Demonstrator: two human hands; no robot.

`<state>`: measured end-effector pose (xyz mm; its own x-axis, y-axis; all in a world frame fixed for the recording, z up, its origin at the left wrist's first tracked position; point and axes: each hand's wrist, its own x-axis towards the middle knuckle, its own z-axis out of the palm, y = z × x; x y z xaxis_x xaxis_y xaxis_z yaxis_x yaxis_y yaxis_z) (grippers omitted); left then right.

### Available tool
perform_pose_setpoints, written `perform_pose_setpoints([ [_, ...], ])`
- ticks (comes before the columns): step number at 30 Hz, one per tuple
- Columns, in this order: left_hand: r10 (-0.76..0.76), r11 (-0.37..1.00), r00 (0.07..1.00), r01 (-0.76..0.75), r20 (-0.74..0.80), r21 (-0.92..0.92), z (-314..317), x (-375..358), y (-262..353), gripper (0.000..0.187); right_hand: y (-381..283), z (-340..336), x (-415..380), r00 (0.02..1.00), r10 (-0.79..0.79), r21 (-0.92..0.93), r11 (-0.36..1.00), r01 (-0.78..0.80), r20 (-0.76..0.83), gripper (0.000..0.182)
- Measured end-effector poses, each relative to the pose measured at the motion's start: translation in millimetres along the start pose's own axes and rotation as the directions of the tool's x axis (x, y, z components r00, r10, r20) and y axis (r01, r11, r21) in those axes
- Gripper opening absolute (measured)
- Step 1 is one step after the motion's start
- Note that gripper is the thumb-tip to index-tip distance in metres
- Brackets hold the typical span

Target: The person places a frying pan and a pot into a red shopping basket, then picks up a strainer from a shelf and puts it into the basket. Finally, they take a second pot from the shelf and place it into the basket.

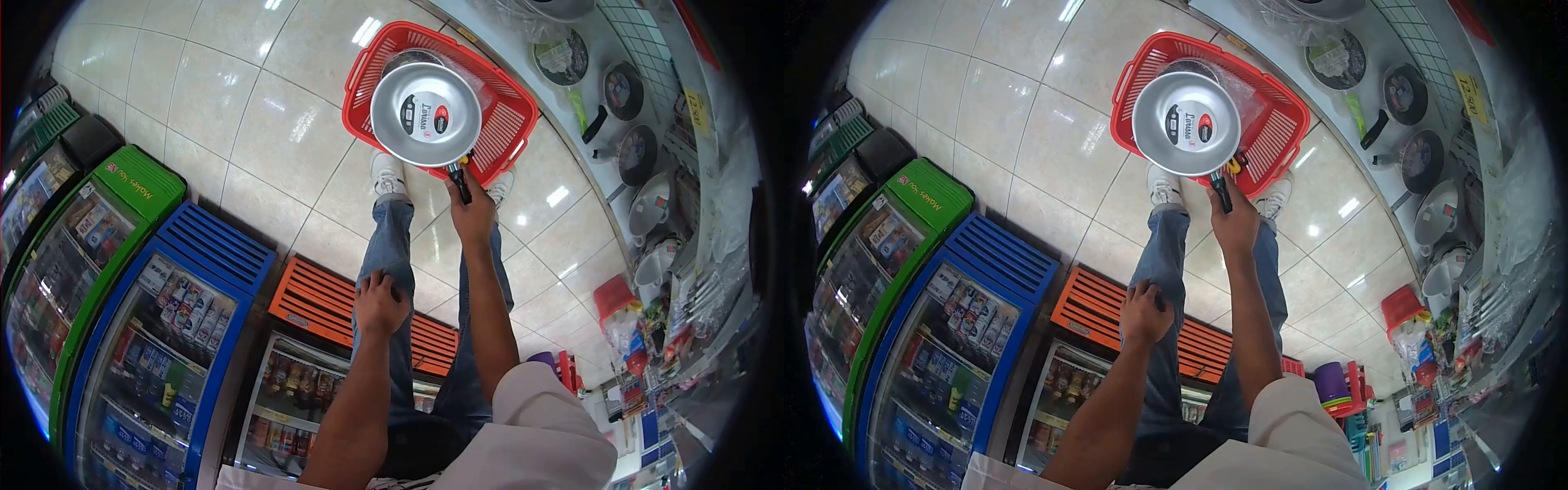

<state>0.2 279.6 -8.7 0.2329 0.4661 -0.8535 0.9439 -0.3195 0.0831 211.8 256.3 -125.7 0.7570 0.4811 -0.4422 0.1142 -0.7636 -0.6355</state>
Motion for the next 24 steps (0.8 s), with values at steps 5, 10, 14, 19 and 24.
perform_pose_setpoints([
  [5, 0.012, 1.0, 1.0, -0.012, -0.025, -0.018, -1.5, 0.3, -1.5, 0.035, 4.7, 9.0, 7.6, 0.999, -0.004, 0.044, 0.999, 0.006, -0.041, 0.045],
  [10, -0.007, 1.0, 1.0, 0.007, -0.023, -0.019, -5.4, 3.1, -0.6, 0.031, 12.9, 29.6, 29.5, 0.986, 0.165, -0.037, 0.986, -0.164, 0.032, 0.042],
  [14, -0.025, 0.999, 1.0, 0.026, 0.017, -0.031, -9.7, 5.1, -0.8, 0.031, 41.6, 63.3, 62.5, 0.989, 0.144, -0.001, 0.99, -0.144, 0.008, 0.039],
  [19, -0.024, 0.999, 1.0, 0.024, 0.02, -0.03, -6.7, 4.1, -5.8, 0.032, 60.5, 97.3, 99.8, 0.992, 0.112, 0.044, 0.992, -0.114, 0.06, 0.033],
  [24, -0.007, 0.997, 1.0, 0.006, -0.009, -0.071, -2.7, 3.5, -11.9, 0.033, 79.7, 121.9, 116.6, 0.992, 0.107, 0.065, 0.992, -0.111, 0.067, 0.035],
])
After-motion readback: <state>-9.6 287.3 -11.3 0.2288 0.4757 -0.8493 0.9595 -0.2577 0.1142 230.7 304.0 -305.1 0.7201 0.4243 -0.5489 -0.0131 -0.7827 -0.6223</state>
